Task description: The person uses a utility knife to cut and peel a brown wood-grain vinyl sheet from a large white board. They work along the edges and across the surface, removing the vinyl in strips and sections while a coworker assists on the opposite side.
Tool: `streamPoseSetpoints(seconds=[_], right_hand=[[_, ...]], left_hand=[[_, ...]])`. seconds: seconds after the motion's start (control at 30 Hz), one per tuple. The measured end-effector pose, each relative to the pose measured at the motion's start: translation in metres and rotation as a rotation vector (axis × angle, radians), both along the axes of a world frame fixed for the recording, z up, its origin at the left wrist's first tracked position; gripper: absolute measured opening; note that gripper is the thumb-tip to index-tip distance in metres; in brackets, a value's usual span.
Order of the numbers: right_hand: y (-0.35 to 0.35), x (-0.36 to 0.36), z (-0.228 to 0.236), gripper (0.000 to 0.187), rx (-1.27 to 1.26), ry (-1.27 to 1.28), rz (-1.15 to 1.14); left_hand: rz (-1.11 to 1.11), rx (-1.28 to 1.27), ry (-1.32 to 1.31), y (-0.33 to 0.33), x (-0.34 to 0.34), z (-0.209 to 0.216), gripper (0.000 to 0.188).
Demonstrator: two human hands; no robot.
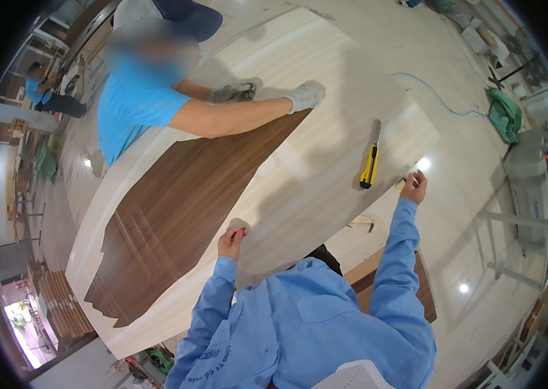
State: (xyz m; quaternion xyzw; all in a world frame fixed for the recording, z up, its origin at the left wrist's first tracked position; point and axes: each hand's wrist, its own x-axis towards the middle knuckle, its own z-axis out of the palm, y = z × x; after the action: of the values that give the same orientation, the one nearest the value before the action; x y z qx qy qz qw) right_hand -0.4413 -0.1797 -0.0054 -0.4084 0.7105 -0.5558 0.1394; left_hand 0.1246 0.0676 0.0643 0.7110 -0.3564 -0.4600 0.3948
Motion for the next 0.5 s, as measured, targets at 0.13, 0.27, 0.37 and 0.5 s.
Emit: streamPoseSetpoints(seconds=[0.13, 0.27, 0.37, 0.5], right_hand=[[-0.033, 0.073, 0.04, 0.038, 0.081, 0.023, 0.154], [-0.042, 0.108, 0.067, 0.046, 0.195, 0.163, 0.157], [-0.038, 0.125, 0.077, 0.057, 0.392, 0.38, 0.165], [-0.035, 0.134, 0.08, 0.059, 0.5, 0.405, 0.206]], left_hand=[[0.015, 0.033, -0.013, -0.006, 0.002, 0.002, 0.025], [0.048, 0.066, 0.03, -0.006, 0.002, 0.006, 0.026], [0.071, 0.046, 0.037, -0.005, 0.001, 0.006, 0.026], [0.039, 0.018, 0.02, -0.006, 0.003, 0.002, 0.029]])
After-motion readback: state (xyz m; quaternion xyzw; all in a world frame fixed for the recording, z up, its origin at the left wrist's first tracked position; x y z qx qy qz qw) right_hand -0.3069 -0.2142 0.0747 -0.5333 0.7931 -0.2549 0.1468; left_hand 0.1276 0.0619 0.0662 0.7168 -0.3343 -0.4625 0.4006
